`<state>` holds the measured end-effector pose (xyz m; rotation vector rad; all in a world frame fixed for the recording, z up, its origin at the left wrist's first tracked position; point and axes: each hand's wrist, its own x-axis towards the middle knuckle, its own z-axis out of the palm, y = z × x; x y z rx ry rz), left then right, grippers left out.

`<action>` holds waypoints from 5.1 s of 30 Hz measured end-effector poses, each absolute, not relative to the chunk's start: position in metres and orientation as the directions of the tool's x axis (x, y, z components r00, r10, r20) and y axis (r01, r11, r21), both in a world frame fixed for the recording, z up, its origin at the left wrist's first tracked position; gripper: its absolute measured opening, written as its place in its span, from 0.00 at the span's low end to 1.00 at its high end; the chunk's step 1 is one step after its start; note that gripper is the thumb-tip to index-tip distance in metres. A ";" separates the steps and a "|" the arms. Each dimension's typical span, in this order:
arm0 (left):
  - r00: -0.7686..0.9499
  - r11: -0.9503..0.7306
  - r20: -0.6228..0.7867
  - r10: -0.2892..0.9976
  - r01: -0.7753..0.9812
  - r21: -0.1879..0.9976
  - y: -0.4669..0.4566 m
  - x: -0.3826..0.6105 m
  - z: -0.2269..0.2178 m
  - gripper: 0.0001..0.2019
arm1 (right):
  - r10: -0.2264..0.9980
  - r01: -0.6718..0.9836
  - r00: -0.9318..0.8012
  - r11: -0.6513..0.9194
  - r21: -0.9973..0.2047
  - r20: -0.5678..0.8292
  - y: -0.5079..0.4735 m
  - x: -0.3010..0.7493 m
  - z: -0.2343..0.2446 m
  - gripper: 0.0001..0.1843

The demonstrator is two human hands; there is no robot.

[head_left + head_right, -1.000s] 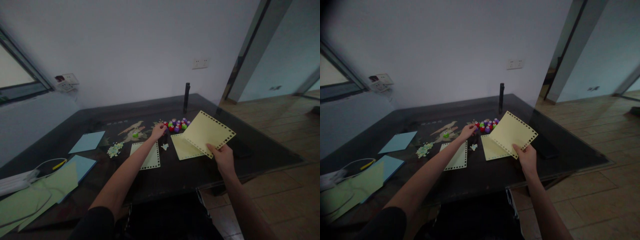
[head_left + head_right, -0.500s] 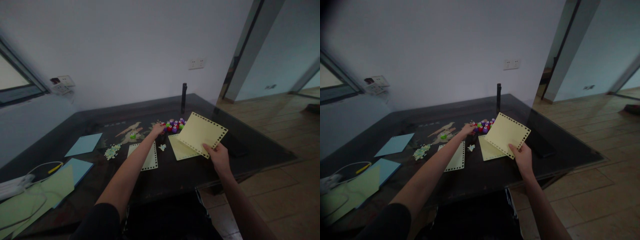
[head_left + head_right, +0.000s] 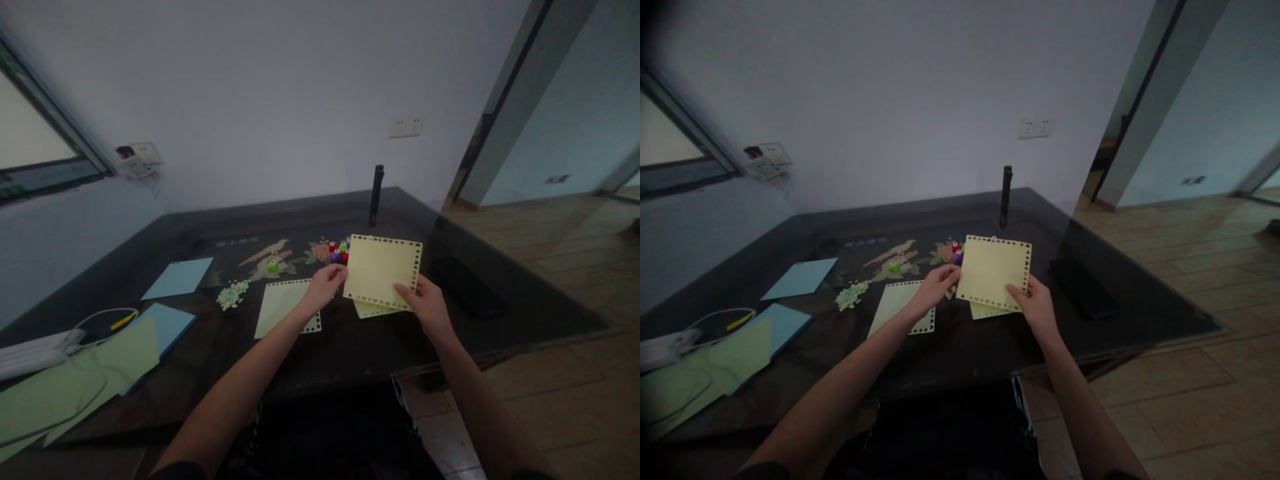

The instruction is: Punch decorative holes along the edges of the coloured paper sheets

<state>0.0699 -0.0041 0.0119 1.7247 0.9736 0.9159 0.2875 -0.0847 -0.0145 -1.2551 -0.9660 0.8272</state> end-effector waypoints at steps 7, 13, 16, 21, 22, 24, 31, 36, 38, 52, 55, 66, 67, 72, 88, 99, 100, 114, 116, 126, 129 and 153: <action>0.264 -0.190 0.163 0.951 0.077 0.979 -0.012 0.060 0.010 0.06 | 0.949 0.054 0.286 0.121 -0.991 0.131 -0.065 0.286 0.002 0.27; 0.220 -0.247 0.216 0.951 0.126 0.961 -0.019 0.064 0.007 0.12 | 0.904 0.159 0.391 0.116 -0.980 0.171 -0.055 0.297 -0.004 0.23; 0.282 -0.307 0.243 0.928 0.210 0.928 -0.022 0.070 0.003 0.05 | 0.865 0.245 0.445 0.131 -0.961 0.231 -0.056 0.302 -0.008 0.23; 0.354 -0.393 0.256 0.899 0.395 0.830 -0.025 0.080 -0.008 0.04 | 0.823 0.386 0.468 0.138 -0.912 0.323 -0.062 0.308 -0.010 0.25; 0.367 -0.402 0.253 0.895 0.419 0.814 -0.025 0.081 -0.009 0.05 | 0.819 0.418 0.469 0.125 -0.900 0.332 -0.063 0.309 -0.010 0.25; 0.390 -0.418 0.247 0.887 0.451 0.789 -0.027 0.084 -0.011 0.05 | 0.816 0.492 0.468 0.080 -0.867 0.341 -0.064 0.311 -0.012 0.23; 0.445 -0.460 0.235 0.864 0.510 0.727 -0.035 0.089 -0.014 0.06 | 0.845 0.728 0.420 -0.097 -0.678 0.330 -0.065 0.315 -0.019 0.13; 0.478 -0.503 0.239 0.845 0.562 0.657 -0.038 0.090 -0.013 0.07 | 0.871 0.778 0.414 -0.188 -0.599 0.265 -0.065 0.316 -0.021 0.11; 0.486 -0.521 0.251 0.837 0.568 0.638 -0.039 0.090 -0.013 0.07 | 0.876 0.793 0.417 -0.219 -0.569 0.242 -0.065 0.316 -0.021 0.11; 0.386 -0.350 0.190 0.903 0.403 0.846 -0.040 0.087 -0.009 0.12 | 0.873 0.870 0.372 -0.208 -0.448 0.315 -0.067 0.315 -0.023 0.11; 0.330 -0.114 0.038 0.943 0.215 0.970 -0.043 0.085 -0.002 0.18 | 0.880 0.868 0.366 -0.205 -0.453 0.303 -0.067 0.314 -0.022 0.11; 0.434 0.319 -0.254 0.864 -0.083 0.944 -0.053 0.079 0.018 0.16 | 0.878 0.856 0.391 -0.238 -0.458 0.275 -0.070 0.311 -0.018 0.10; 0.437 0.322 -0.254 0.863 -0.087 0.943 -0.053 0.079 0.017 0.16 | 0.878 0.857 0.390 -0.236 -0.458 0.277 -0.070 0.311 -0.018 0.10; 0.436 0.336 -0.256 0.863 -0.116 0.935 -0.053 0.080 0.018 0.15 | 0.882 0.866 0.382 -0.237 -0.440 0.275 -0.070 0.309 -0.018 0.10; 0.387 0.049 -0.050 0.921 0.012 0.999 -0.045 0.051 0.036 0.17 | 0.853 0.884 0.349 -0.162 -0.438 0.388 -0.068 0.305 -0.011 0.11; 0.146 -0.307 0.288 0.946 0.681 0.665 0.033 -0.087 -0.001 0.10 | 0.882 0.755 -0.113 0.376 -0.537 0.458 -0.020 0.220 0.033 0.07; 0.177 -0.319 0.282 0.943 0.719 0.617 0.035 -0.093 -0.005 0.09 | 0.876 0.735 -0.188 0.425 -0.529 0.444 -0.011 0.204 0.037 0.07; 0.399 -0.413 0.109 0.910 0.863 0.292 0.031 -0.106 -0.004 0.20 | 0.873 0.779 -0.440 0.488 -0.395 0.211 0.089 0.042 0.008 0.19; 0.406 -0.412 0.086 0.910 0.858 0.307 0.031 -0.107 -0.003 0.21 | 0.891 0.818 -0.416 0.455 -0.352 0.184 0.090 0.034 0.003 0.19; 0.350 -0.351 0.065 0.934 0.877 0.328 0.029 -0.107 -0.004 0.19 | 0.883 0.825 -0.433 0.470 -0.314 0.182 0.089 0.033 -0.005 0.20; 0.343 -0.343 0.059 0.937 0.881 0.326 0.030 -0.108 -0.004 0.18 | 0.885 0.781 -0.416 0.465 -0.416 0.209 0.092 0.044 0.001 0.20; 0.349 -0.230 0.047 0.936 0.504 0.832 0.020 -0.124 0.038 0.13 | 0.995 -0.068 -0.080 0.058 -0.996 0.063 0.003 0.176 0.013 0.22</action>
